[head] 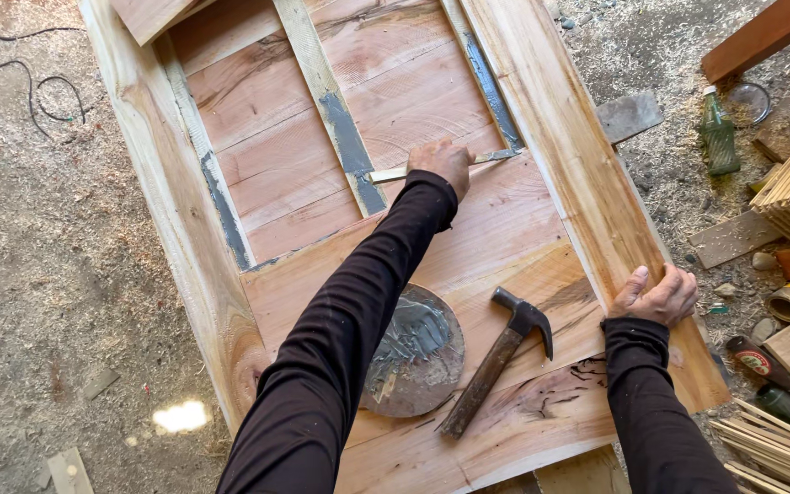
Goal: The person applies a gray adhesive to a wooden frame using a putty knife, then places wooden planks onto the frame and secures them with a hammer and nails. The person repeats this process for multiple planks.
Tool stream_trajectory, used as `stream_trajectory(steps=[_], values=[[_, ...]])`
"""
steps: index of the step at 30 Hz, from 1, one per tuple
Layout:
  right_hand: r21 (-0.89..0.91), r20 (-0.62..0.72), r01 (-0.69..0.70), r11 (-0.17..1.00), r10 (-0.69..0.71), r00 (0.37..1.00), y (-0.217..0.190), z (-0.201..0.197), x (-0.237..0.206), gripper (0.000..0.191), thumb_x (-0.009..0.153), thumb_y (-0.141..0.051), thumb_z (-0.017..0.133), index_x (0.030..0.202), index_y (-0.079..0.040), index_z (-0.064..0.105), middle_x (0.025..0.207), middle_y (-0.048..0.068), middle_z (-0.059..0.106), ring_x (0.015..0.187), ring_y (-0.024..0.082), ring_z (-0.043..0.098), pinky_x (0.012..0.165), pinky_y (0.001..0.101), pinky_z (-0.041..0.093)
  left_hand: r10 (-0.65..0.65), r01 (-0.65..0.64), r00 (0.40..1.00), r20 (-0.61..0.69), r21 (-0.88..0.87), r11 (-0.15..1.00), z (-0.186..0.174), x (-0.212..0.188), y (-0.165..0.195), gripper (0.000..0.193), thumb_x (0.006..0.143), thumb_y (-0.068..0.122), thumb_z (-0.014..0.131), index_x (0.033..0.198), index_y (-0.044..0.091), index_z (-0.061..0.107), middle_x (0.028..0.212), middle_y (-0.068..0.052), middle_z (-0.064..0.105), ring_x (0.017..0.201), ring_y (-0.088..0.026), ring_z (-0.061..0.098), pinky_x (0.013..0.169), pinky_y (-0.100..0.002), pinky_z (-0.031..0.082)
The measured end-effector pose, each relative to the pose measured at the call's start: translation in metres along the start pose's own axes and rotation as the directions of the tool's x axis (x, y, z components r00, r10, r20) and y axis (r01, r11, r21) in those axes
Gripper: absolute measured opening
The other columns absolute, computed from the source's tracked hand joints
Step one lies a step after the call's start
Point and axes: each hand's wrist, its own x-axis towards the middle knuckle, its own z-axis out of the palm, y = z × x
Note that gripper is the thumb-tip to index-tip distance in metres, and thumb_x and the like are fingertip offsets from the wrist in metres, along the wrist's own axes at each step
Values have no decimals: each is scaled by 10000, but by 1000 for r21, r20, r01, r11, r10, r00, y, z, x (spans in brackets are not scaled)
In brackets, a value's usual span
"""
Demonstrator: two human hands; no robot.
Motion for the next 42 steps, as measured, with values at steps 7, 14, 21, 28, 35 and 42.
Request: stream_trajectory(steps=[7, 14, 21, 28, 35, 42], values=[[-11, 15, 21, 1000, -21, 1000, 4, 1, -2, 361, 1093, -264, 567, 1279, 45, 554, 1301, 250, 520, 1327, 426, 481, 1154, 571, 368, -48, 48, 999, -4, -34, 998, 3, -31, -28, 307, 1021, 237, 541, 1238, 337, 734, 1099, -113, 684, 1062, -306, 682, 892, -438, 527], [-20, 10, 27, 999, -27, 1000, 7, 4, 0, 367, 1122, -289, 547, 1280, 42, 556, 1296, 238, 525, 1333, 419, 487, 1160, 570, 370, -79, 64, 995, -54, -230, 971, 30, -58, -52, 332, 1000, 181, 567, 1259, 318, 722, 1029, -115, 681, 1026, -287, 668, 905, -424, 509], [-35, 16, 17, 999, -16, 1000, 7, 5, -3, 341, 1128, -278, 548, 1267, 34, 553, 1294, 234, 524, 1276, 411, 491, 1155, 567, 367, -134, 39, 981, -143, -525, 850, 55, -81, -56, 406, 941, 74, 579, 1275, 245, 732, 1058, -148, 689, 954, -322, 695, 858, -424, 546], [-40, 0, 38, 998, -38, 999, 7, 6, -2, 295, 1085, -240, 559, 1233, 15, 546, 1286, 220, 537, 1276, 407, 502, 1140, 560, 380, -120, 34, 984, -131, -523, 852, 69, -94, -61, 435, 847, 20, 654, 1242, 183, 735, 867, -171, 666, 816, -301, 686, 788, -414, 547], [-38, -13, 67, 997, -67, 998, 7, 7, 0, 300, 1108, -272, 572, 1232, -1, 547, 1288, 206, 546, 1264, 397, 507, 1124, 570, 375, 11, -249, 893, -451, -472, 846, 81, -92, -63, 261, 857, -12, 646, 1074, 105, 731, 929, -176, 693, 875, -330, 694, 802, -397, 566], [-41, 22, 18, 999, -17, 1000, 8, 8, 0, 291, 1035, -246, 522, 1203, -9, 533, 1268, 201, 536, 1255, 398, 503, 1154, 570, 380, -124, -8, 974, -188, -580, 814, 82, -86, -59, 324, 870, 8, 595, 1146, 119, 723, 898, -220, 675, 836, -349, 697, 767, -430, 542]])
